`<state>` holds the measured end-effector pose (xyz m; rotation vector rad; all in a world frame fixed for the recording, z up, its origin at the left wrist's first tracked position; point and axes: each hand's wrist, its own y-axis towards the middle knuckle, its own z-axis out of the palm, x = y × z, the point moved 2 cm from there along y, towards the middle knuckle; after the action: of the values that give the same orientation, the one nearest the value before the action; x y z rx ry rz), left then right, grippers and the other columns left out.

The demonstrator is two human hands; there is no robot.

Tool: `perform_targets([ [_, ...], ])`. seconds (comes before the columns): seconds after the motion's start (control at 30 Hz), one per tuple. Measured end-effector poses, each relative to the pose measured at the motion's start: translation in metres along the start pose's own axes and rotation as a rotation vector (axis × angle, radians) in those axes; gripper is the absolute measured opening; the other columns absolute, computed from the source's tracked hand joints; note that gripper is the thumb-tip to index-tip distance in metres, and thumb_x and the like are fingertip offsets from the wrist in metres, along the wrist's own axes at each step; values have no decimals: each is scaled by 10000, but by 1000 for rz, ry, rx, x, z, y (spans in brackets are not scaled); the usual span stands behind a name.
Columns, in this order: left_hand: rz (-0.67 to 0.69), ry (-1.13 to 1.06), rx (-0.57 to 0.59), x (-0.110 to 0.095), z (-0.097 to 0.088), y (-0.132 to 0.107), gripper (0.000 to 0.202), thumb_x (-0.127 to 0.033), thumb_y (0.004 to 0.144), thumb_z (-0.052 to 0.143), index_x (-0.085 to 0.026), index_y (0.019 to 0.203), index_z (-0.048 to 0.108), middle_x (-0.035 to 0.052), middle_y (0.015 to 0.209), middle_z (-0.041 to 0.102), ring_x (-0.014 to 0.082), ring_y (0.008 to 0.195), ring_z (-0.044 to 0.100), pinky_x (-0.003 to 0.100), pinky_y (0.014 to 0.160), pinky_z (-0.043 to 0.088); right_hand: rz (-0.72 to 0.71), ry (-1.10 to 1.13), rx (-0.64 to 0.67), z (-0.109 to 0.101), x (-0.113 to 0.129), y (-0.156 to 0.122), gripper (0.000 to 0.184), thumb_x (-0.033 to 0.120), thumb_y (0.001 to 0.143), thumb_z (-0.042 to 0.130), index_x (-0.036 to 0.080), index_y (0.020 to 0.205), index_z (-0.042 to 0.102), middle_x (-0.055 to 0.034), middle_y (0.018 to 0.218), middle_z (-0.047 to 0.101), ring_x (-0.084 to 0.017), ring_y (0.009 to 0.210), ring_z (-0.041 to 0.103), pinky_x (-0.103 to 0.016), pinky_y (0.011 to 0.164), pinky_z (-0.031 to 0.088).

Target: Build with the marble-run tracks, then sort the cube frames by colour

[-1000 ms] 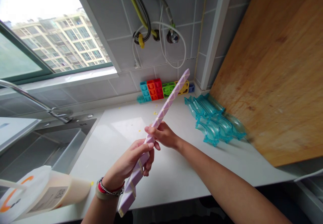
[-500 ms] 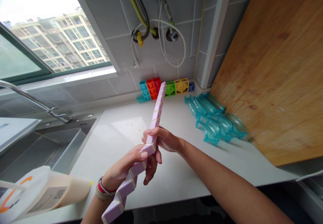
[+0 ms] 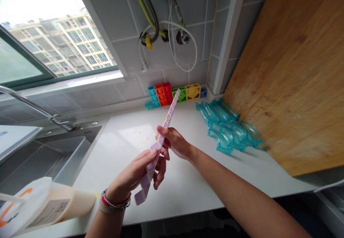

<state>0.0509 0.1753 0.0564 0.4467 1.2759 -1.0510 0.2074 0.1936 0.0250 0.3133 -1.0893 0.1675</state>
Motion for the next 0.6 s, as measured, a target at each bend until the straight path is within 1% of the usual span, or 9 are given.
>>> perform_targets([
  [0.1, 25, 37, -27, 2, 2, 2, 446, -628, 1038, 457, -199, 1094, 560, -12, 586, 619, 142, 454, 576, 227, 489, 468, 33, -62, 32, -2, -2, 0, 624, 724, 907, 634, 172, 632, 545, 52, 422, 525, -63, 301, 418, -210, 376, 246],
  [0.17, 25, 32, -31, 3, 3, 2, 458, -638, 1045, 433, -197, 1074, 552, -11, 564, 624, 140, 439, 570, 220, 481, 463, 69, -83, 41, -2, -1, 0, 615, 706, 920, 632, 173, 626, 543, 43, 420, 530, -71, 308, 434, -212, 372, 259],
  [0.23, 21, -8, -10, 4, 3, 3, 462, -643, 1045, 424, -198, 1047, 548, -13, 542, 622, 135, 405, 544, 213, 448, 453, 92, -81, 37, -1, 1, 0, 611, 691, 928, 628, 186, 605, 512, 42, 411, 514, -79, 317, 445, -213, 364, 264],
  [0.37, 21, -101, 39, 7, 0, 4, 472, -642, 1054, 406, -197, 1010, 556, -12, 521, 622, 132, 374, 535, 208, 415, 464, 94, -82, 12, 2, 5, 0, 599, 707, 882, 672, 207, 617, 476, 68, 427, 455, -81, 347, 421, -217, 356, 254],
  [0.47, -7, -185, 99, 11, -3, 4, 539, -666, 1060, 347, -185, 1017, 585, -3, 500, 618, 139, 365, 552, 205, 410, 462, 16, -126, -37, 0, 7, 1, 557, 683, 879, 698, 201, 675, 507, 82, 494, 425, -80, 395, 399, -229, 397, 264],
  [0.53, -32, -256, 126, 12, -4, 3, 570, -666, 1064, 324, -174, 1020, 609, -8, 486, 600, 132, 353, 537, 203, 407, 459, -86, -209, -68, -2, 9, 0, 514, 634, 884, 729, 194, 706, 531, 73, 553, 433, -83, 461, 396, -237, 453, 292],
  [0.6, -42, -316, 129, 11, -4, 2, 564, -642, 1072, 335, -165, 1014, 630, -18, 479, 575, 121, 347, 514, 200, 411, 457, -184, -316, -103, -3, 12, -1, 487, 598, 894, 740, 190, 711, 548, 53, 608, 455, -96, 535, 408, -250, 516, 329],
])
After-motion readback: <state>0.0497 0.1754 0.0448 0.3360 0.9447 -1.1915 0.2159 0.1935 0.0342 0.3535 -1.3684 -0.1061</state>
